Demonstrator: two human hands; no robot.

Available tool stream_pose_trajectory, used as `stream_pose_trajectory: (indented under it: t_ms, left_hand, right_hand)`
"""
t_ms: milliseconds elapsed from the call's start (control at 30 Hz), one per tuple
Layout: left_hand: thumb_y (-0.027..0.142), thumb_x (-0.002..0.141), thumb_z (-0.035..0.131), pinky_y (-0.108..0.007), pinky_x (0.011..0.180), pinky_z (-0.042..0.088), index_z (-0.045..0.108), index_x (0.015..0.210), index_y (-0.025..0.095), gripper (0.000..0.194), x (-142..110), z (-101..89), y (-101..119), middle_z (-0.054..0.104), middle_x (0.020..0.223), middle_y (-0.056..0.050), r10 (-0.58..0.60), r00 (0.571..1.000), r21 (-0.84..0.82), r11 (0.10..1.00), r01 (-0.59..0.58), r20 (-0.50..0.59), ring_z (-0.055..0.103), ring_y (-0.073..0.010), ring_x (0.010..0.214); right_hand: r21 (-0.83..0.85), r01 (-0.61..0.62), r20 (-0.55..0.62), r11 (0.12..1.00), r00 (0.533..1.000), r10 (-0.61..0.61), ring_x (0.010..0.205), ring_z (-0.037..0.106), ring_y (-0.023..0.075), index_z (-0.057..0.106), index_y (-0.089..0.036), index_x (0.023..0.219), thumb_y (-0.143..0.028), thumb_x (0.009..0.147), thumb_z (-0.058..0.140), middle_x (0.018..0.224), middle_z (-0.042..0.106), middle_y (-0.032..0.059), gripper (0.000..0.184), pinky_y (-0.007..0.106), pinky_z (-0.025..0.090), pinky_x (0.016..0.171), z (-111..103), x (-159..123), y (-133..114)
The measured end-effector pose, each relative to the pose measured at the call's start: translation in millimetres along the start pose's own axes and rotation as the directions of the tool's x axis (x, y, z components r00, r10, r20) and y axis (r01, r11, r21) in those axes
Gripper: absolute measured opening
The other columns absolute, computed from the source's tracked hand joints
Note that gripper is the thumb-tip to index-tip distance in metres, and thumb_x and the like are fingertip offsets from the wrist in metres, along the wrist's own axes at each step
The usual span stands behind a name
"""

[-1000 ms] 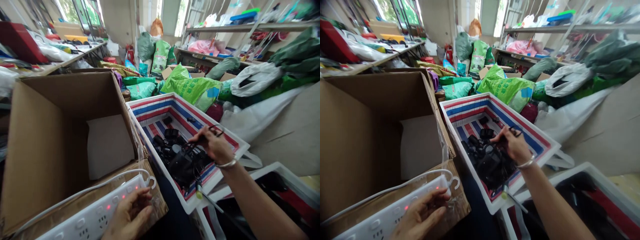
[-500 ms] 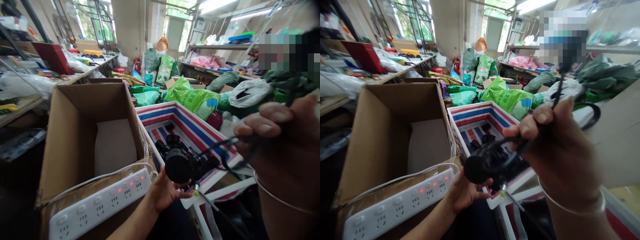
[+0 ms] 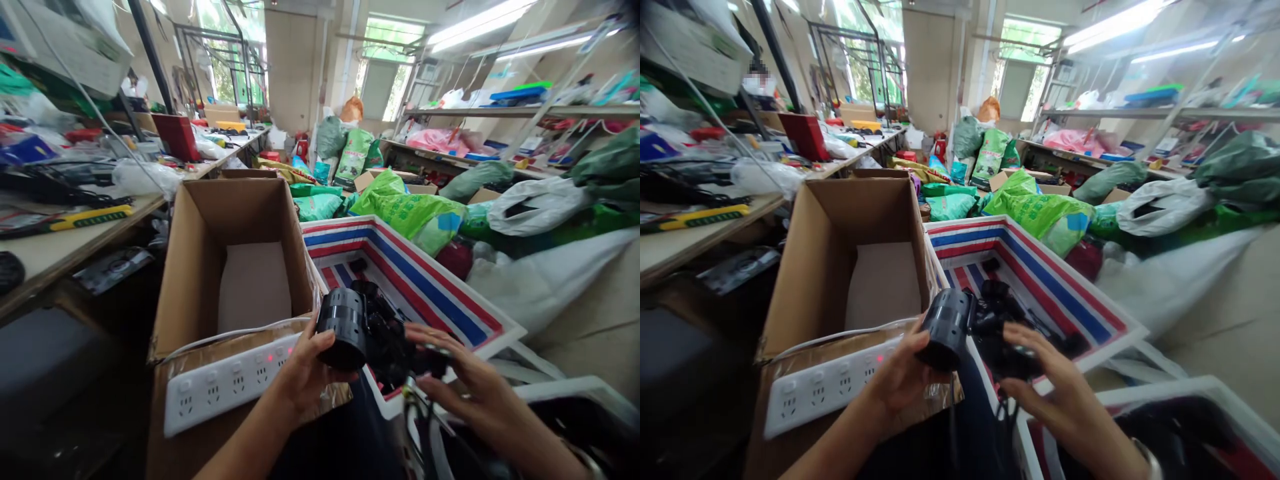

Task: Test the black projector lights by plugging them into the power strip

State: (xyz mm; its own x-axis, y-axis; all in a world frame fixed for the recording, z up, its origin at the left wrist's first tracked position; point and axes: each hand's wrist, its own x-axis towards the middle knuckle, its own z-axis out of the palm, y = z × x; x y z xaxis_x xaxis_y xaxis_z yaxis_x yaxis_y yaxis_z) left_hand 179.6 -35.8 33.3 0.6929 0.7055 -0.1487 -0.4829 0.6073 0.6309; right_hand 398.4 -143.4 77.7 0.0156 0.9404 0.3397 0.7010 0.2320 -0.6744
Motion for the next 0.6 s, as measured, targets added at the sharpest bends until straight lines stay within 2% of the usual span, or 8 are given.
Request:
stream_pose_trajectory:
  t_ms: [67, 167, 267, 300, 367, 433, 533, 600]
  left_hand:
    - [0.027, 0.074, 0.063, -0.030, 0.053, 0.053, 0.026, 0.137, 0.028, 0.073, -8.4, 2.2, -0.7, 0.060, 0.099, -0.010, -0.012, 1.000, 0.042, 0.999, 0.011, 0.013, 0.063, -0.0216, 0.072]
    - [0.032, 0.068, 0.069, -0.030, 0.052, 0.051, 0.039, 0.131, 0.022, 0.070, -17.0, 8.6, -2.6, 0.061, 0.099, -0.012, -0.025, 0.998, 0.077, 0.997, 0.021, 0.052, 0.063, -0.0229, 0.072]
    - [0.037, 0.067, 0.073, -0.029, 0.058, 0.049, 0.054, 0.117, 0.015, 0.057, -22.1, 17.1, -0.5, 0.062, 0.091, -0.010, 0.010, 0.999, 0.122, 0.992, -0.015, 0.046, 0.061, -0.0206, 0.072]
    - [0.037, 0.067, 0.074, -0.028, 0.062, 0.048, 0.059, 0.111, 0.013, 0.053, -23.1, 19.3, 1.6, 0.063, 0.089, -0.009, 0.033, 0.998, 0.140, 0.989, -0.039, 0.045, 0.060, -0.0195, 0.073]
    - [0.041, 0.069, 0.074, -0.025, 0.069, 0.045, 0.063, 0.104, 0.011, 0.047, -23.7, 20.8, 7.3, 0.064, 0.088, -0.007, 0.078, 0.995, 0.151, 0.985, -0.086, 0.057, 0.059, -0.0193, 0.081]
    - [0.055, 0.068, 0.069, -0.027, 0.074, 0.045, 0.064, 0.103, 0.012, 0.056, -22.4, 16.8, 13.1, 0.065, 0.092, -0.007, 0.098, 0.992, 0.125, 0.986, -0.107, 0.075, 0.059, -0.0222, 0.089]
    - [0.074, 0.066, 0.054, -0.036, 0.080, 0.045, 0.061, 0.107, 0.013, 0.074, -20.1, 2.6, 16.4, 0.065, 0.097, -0.013, 0.081, 0.996, 0.137, 0.987, -0.085, 0.033, 0.057, -0.0273, 0.096]
    - [0.066, 0.070, 0.059, -0.037, 0.081, 0.044, 0.060, 0.109, 0.013, 0.066, -20.7, -7.0, 13.7, 0.065, 0.100, -0.015, 0.102, 0.994, 0.241, 0.967, -0.088, -0.050, 0.058, -0.0260, 0.096]
  right_hand:
    - [-0.178, 0.063, 0.102, 0.982, 0.994, -0.046, 0.132, 0.033, 0.0306, 0.034, -0.033, 0.138, -0.023, 0.081, 0.058, 0.146, 0.033, 0.0047, 0.063, 0.052, 0.034, 0.106, 9.4, 11.9, -4.8]
    - [-0.298, 0.227, 0.273, 0.927, 0.951, -0.145, 0.137, 0.020, 0.0281, 0.016, -0.031, 0.145, -0.015, 0.080, 0.054, 0.152, 0.015, 0.0049, 0.077, 0.051, 0.031, 0.108, 19.5, 24.7, -14.8]
    - [-0.372, 0.349, 0.252, 0.860, 0.930, -0.268, 0.139, 0.009, 0.0314, 0.015, -0.028, 0.145, -0.009, 0.077, 0.054, 0.154, 0.005, 0.0071, 0.081, 0.055, 0.025, 0.109, 28.6, 34.7, -23.1]
    - [-0.381, 0.404, 0.257, 0.832, 0.910, -0.324, 0.139, 0.009, 0.0324, 0.019, -0.028, 0.144, -0.007, 0.075, 0.053, 0.154, 0.008, 0.0077, 0.080, 0.057, 0.023, 0.109, 31.7, 38.2, -25.0]
    - [-0.333, 0.508, 0.268, 0.794, 0.859, -0.437, 0.136, 0.020, 0.0319, 0.028, -0.026, 0.141, -0.008, 0.074, 0.056, 0.148, 0.026, 0.0097, 0.074, 0.056, 0.022, 0.109, 36.2, 45.4, -27.7]
    - [-0.272, 0.543, 0.202, 0.795, 0.839, -0.504, 0.129, 0.035, 0.0305, 0.034, -0.024, 0.136, -0.015, 0.072, 0.063, 0.135, 0.044, 0.0108, 0.070, 0.051, 0.028, 0.108, 36.3, 52.7, -30.0]
    - [-0.214, 0.422, -0.023, 0.881, 0.899, -0.436, 0.119, 0.045, 0.0308, 0.039, -0.022, 0.131, -0.022, 0.064, 0.073, 0.126, 0.049, 0.0115, 0.076, 0.045, 0.037, 0.102, 29.5, 61.6, -32.8]
    - [-0.066, 0.268, -0.154, 0.961, 0.949, -0.275, 0.117, 0.047, 0.0317, 0.044, -0.024, 0.126, -0.026, 0.057, 0.080, 0.124, 0.049, 0.0103, 0.078, 0.045, 0.038, 0.102, 26.4, 64.3, -32.6]
